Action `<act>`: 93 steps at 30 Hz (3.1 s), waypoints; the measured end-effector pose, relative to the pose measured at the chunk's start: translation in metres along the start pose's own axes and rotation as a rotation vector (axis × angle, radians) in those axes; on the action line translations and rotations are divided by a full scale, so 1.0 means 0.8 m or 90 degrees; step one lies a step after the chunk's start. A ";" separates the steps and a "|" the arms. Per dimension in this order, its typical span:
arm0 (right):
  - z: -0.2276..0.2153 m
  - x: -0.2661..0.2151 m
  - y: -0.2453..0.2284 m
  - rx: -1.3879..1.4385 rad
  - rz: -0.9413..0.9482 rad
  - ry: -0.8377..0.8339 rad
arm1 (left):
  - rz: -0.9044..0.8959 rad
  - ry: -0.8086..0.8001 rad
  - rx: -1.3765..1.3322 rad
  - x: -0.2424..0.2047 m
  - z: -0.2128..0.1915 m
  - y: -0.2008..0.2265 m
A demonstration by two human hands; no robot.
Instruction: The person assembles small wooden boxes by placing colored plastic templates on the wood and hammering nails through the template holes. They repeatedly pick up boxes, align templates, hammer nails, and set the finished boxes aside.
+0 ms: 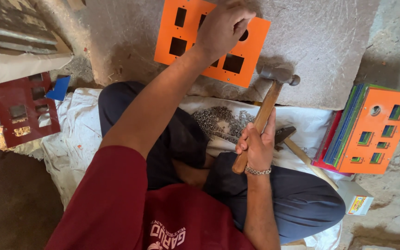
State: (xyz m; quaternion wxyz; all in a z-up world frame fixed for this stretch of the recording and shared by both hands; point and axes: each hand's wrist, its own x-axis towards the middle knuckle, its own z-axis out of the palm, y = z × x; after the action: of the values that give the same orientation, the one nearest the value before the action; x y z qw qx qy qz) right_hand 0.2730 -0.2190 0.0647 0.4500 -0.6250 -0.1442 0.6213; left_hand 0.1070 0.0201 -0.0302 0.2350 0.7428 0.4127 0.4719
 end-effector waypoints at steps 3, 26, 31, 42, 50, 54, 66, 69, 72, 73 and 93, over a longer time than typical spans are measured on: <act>0.001 -0.006 0.005 -0.170 -0.077 0.037 | -0.010 -0.032 -0.009 0.004 0.002 0.001; 0.067 0.050 -0.066 -0.721 -0.557 0.039 | -0.126 0.011 -0.087 0.003 -0.008 -0.001; 0.066 0.057 -0.068 -0.773 -0.494 0.045 | -0.146 0.006 -0.100 0.005 -0.004 -0.001; 0.059 0.059 -0.069 -0.790 -0.554 0.031 | -0.131 0.009 -0.111 0.003 -0.004 -0.003; 0.062 0.058 -0.062 -0.733 -0.560 0.042 | -0.168 -0.008 -0.130 0.002 -0.005 -0.005; 0.069 0.051 -0.068 -0.742 -0.443 0.072 | -0.151 0.012 -0.116 0.000 -0.004 -0.006; 0.071 0.029 -0.093 -0.478 -0.629 0.393 | -0.145 0.058 -0.091 -0.004 0.003 -0.013; 0.083 0.052 -0.061 -0.758 -0.798 0.154 | -0.124 0.069 -0.106 -0.004 0.005 -0.016; 0.076 0.071 -0.059 -0.683 -0.558 0.041 | -0.126 0.064 -0.107 -0.005 0.004 -0.015; 0.070 0.071 -0.063 -0.675 -0.544 0.059 | -0.126 0.060 -0.108 -0.005 0.006 -0.013; 0.008 -0.033 0.015 -0.258 -0.181 0.045 | -0.051 0.107 -0.114 0.011 -0.008 0.002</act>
State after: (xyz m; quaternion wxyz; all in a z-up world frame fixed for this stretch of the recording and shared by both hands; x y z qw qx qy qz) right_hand 0.2579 -0.2427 0.0739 0.4029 -0.6973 -0.3366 0.4880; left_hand 0.1036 0.0261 -0.0219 0.2838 0.6596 0.4167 0.5574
